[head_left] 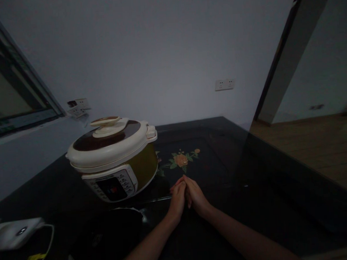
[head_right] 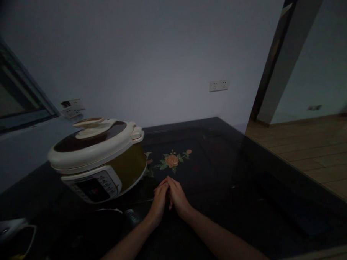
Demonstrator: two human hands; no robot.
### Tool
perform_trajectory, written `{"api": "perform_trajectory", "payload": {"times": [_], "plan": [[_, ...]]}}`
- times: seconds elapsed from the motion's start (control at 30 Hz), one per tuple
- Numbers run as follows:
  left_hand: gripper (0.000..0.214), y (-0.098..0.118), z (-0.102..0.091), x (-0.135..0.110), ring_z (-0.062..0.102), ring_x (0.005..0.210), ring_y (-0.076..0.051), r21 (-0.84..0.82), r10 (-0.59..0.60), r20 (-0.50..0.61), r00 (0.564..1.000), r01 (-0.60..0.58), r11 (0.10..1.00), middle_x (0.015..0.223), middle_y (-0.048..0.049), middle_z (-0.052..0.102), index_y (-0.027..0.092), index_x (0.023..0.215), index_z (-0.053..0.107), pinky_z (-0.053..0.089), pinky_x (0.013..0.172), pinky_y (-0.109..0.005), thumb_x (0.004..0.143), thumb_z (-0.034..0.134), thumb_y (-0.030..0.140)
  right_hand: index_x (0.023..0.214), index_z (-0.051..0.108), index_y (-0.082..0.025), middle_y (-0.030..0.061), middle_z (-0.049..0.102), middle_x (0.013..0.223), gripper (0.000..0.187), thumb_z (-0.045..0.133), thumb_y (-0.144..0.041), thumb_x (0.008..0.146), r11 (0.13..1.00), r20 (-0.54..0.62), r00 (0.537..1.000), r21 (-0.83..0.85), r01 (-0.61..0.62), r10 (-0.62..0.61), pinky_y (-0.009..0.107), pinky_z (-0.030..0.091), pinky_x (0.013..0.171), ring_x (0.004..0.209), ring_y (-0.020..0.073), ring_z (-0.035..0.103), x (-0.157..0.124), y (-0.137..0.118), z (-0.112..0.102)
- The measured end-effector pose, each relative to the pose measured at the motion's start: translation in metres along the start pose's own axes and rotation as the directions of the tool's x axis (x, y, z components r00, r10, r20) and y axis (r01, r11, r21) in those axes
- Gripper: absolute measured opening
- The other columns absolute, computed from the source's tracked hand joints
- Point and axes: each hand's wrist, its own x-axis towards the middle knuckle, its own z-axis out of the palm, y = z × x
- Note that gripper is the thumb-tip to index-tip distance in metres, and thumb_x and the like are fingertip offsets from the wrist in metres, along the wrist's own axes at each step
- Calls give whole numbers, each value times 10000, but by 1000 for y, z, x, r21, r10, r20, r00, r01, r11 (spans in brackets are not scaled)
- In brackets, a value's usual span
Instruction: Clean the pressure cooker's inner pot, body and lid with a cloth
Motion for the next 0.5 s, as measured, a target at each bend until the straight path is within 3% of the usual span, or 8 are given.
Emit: {"api": "perform_trajectory", "payload": {"times": [0.5], "plan": [[408, 2, 0, 0, 639, 699, -195, -14, 3, -19, 1000, -3, 1000, 680, -44, 644, 161, 744, 636, 463, 613, -279, 619, 682, 547, 802, 573, -150, 42, 659, 660, 645, 501, -783, 699, 1000, 10, 1000, 24, -2, 2, 155, 281, 276, 365, 71, 460, 2, 5, -1]]}}
